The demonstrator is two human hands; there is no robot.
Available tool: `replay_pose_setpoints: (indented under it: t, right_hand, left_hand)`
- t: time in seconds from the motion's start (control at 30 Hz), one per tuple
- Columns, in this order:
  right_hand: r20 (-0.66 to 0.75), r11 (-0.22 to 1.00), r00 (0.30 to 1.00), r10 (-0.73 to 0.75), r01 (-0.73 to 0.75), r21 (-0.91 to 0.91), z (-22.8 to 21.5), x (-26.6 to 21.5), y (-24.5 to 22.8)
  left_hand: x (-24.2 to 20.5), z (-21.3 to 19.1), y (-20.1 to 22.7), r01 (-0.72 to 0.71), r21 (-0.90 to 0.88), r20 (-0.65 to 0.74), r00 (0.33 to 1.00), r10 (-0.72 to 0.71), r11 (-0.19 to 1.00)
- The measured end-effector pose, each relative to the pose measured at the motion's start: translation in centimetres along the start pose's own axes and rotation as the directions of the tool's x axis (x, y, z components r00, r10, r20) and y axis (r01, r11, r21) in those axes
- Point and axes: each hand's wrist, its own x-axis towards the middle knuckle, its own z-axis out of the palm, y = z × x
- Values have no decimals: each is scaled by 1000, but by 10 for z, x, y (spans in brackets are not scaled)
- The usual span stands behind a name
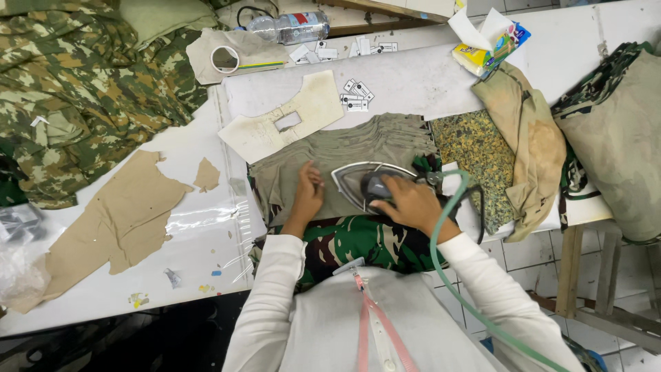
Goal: The person irons a stack of camouflage-patterned shirts on a white table. They place a white template on the shirt, position a small tag, and use a steam iron to press the area. The person repeats this process for multiple shirts, adjusting the fabric and template between each ironing action.
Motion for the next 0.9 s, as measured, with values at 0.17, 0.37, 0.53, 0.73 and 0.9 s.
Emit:
replay_pose_setpoints:
  t: [0.17,0.37,0.53,0.73,0.9]
  right_hand:
    - [154,959,971,-184,211,-189,11,36,-28]
    - [76,984,996,-47,60,-168,21,42,-32]
    - [475,991,876,84,-21,-135,15,14,8]
    - [410,803,693,593,-551,-228,-76,7,60]
    - [222,646,607,763,-723,-246,-69,-43,146]
  left_hand:
    - [10,-24,-8,60,-157,-434,893,-123,986]
    - [13,-31,-11,-4,-192,-424,902,-79,981]
    - [-30,-66,62,-20,227,-108,993,45,974]
    - [-165,-73,65,-564,598,394,826,404,570]
    - [-194,-64,62,-525,727,339,835,432,444]
